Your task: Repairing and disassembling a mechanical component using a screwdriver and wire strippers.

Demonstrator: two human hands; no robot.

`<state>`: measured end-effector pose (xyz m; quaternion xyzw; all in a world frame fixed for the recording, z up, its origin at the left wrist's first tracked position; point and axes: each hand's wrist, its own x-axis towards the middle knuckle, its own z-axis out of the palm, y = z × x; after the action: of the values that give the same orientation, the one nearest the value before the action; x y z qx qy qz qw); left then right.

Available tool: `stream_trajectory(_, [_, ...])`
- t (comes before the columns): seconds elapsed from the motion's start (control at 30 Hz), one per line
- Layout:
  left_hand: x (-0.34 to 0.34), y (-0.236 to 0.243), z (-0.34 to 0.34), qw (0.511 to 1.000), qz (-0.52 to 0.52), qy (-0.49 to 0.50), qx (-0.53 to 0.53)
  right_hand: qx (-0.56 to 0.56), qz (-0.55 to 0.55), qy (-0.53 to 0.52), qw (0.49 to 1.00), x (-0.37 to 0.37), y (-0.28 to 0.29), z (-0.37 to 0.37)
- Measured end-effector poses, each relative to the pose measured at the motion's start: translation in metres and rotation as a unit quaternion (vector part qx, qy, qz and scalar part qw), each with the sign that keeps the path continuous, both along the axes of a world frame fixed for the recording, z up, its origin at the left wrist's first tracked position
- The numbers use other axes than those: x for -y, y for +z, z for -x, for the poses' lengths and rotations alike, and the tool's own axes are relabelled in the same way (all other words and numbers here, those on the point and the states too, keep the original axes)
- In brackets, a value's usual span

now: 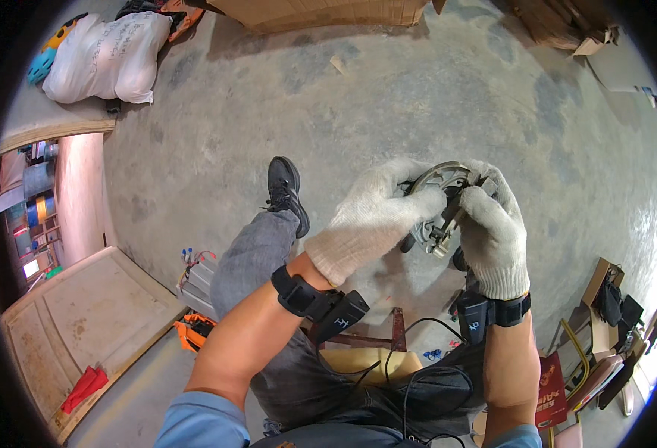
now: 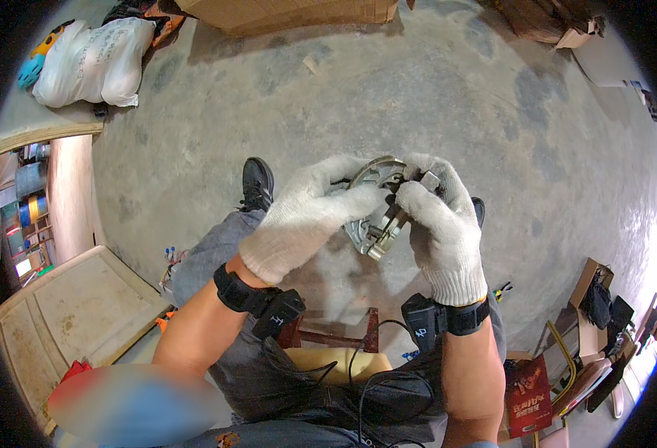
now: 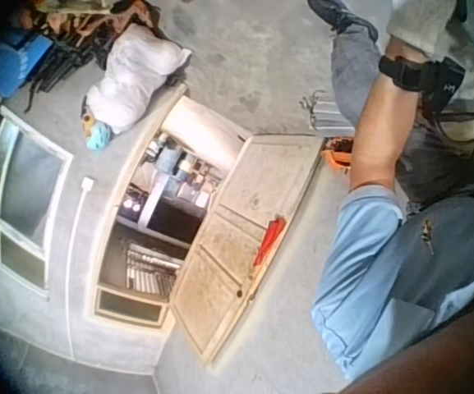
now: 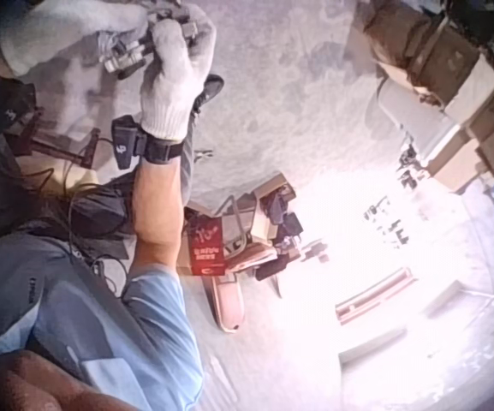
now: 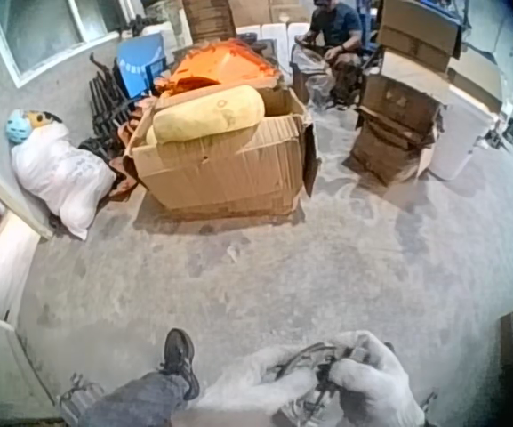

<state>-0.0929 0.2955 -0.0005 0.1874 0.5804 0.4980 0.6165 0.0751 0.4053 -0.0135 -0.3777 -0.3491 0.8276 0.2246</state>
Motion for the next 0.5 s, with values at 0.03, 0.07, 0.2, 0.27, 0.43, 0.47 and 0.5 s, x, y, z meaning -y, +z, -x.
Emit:
stream_trajectory(0.03, [0.0,0.001,0.0,1.0,0.0,0.0,0.001,0.001,0.0,0.0,1.0,-0.001,-0.001,0.0])
stream_trajectory(0.07, [0.0,0.003,0.001,1.0,-0.002,-0.008,-0.014,-0.009,0.007,0.003,1.0,-0.001,-0.001,-0.001])
stream_trajectory(0.2, [-0.002,0.009,0.002,0.999,0.014,-0.038,-0.028,-0.007,0.012,0.012,1.0,-0.004,-0.003,-0.005])
stream_trajectory(0.27, [0.001,0.005,0.0,1.0,0.0,-0.021,-0.008,-0.007,0.011,0.012,1.0,-0.003,-0.001,-0.003])
stream_trajectory(0.43, [0.002,0.004,0.0,0.999,-0.011,0.013,0.048,-0.029,0.029,0.01,0.999,-0.007,-0.001,-0.006])
stream_trajectory(0.47, [0.001,0.008,0.0,0.999,-0.008,0.01,0.045,-0.052,0.045,0.016,0.998,-0.009,0.0,-0.007])
stream_trajectory(0.5, [0.0,0.009,0.001,0.999,-0.005,0.008,0.043,-0.075,0.06,0.022,0.995,-0.011,0.002,-0.008])
